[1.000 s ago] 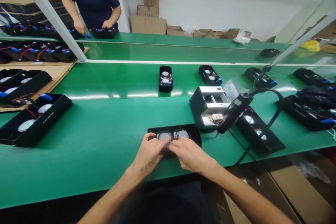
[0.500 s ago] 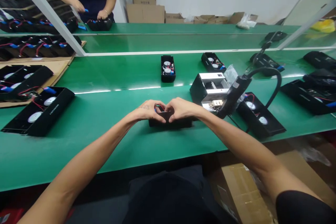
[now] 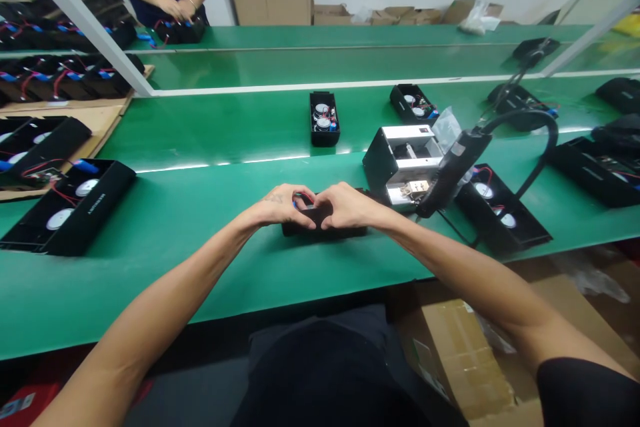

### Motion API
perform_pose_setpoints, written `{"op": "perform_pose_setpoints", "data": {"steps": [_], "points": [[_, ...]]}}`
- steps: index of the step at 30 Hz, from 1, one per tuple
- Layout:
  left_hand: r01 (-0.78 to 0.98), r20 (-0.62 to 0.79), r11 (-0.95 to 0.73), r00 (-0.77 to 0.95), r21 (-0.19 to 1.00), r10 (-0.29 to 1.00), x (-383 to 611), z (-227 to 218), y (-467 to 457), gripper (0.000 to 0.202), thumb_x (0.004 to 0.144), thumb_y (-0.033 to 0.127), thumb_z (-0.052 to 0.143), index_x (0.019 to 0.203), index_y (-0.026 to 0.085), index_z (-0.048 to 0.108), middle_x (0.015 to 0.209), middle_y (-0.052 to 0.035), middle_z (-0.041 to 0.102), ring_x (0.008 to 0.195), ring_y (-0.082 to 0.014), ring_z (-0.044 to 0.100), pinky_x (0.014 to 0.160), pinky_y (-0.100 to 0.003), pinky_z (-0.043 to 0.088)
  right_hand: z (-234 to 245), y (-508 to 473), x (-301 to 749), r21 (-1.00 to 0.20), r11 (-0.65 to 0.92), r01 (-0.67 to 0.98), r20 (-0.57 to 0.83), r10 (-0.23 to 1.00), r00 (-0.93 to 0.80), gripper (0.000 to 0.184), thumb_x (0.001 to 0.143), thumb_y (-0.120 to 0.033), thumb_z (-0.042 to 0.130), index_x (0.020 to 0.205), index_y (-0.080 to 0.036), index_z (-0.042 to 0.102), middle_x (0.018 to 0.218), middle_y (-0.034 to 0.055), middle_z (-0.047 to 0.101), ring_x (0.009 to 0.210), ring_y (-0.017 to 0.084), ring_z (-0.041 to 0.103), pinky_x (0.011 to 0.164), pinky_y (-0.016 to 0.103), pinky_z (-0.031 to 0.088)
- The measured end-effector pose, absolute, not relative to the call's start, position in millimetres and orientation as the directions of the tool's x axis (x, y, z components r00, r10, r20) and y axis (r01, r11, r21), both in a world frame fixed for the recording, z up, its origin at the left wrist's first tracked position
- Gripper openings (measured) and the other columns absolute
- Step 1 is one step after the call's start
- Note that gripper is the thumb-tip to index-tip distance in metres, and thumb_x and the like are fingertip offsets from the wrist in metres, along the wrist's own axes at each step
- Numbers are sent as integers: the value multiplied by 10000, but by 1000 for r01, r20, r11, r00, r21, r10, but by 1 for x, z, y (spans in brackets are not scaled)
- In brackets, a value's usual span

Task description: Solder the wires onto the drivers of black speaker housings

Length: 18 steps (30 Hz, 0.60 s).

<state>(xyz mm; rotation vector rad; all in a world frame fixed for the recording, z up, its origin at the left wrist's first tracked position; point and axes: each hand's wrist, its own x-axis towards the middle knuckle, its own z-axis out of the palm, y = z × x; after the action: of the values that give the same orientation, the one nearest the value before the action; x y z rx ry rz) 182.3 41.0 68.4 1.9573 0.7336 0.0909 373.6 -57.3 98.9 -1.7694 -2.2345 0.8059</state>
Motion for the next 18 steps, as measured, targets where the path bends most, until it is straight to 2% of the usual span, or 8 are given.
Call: {"op": "perform_pose_setpoints", "data": {"steps": [5, 9, 12, 18], "points": [[451, -249, -293, 810, 843, 531, 183, 66, 40, 562, 539, 353, 960, 1041, 189, 766, 804, 13, 728, 683, -131, 615, 602, -247, 430, 98, -56, 371, -485, 141, 863, -200, 943, -266, 324, 666, -287, 894, 952, -164, 805, 779, 26, 751, 731, 177, 649, 589, 267, 363], [456, -253, -299, 810, 838, 529, 183, 64, 40, 559, 530, 364, 955, 1023, 183, 761, 787, 12, 722, 685, -141, 616, 598, -253, 420, 99, -55, 365, -507, 65, 860, -248, 944, -218, 232, 654, -240, 871, 861, -174, 790, 668, -10, 681, 653, 154, 610, 552, 267, 329], [451, -246, -299, 810, 841, 532, 184, 63, 38, 541, 523, 361, 952, 999, 187, 762, 778, 15, 718, 691, -147, 621, 601, -255, 427, 98, -58, 359, -483, -4, 876, -266, 954, -141, 214, 632, -240, 862, 826, -199, 782, 658, -15, 666, 650, 156, 586, 546, 274, 302], [455, -217, -359, 814, 815, 539, 182, 62, 35, 538, 531, 387, 949, 1003, 198, 771, 800, 12, 737, 709, -160, 653, 611, -256, 447, 97, -69, 356, -449, 10, 893, -226, 966, -124, 159, 703, -295, 801, 841, -220, 781, 696, 13, 703, 678, 185, 609, 574, 297, 281]]}}
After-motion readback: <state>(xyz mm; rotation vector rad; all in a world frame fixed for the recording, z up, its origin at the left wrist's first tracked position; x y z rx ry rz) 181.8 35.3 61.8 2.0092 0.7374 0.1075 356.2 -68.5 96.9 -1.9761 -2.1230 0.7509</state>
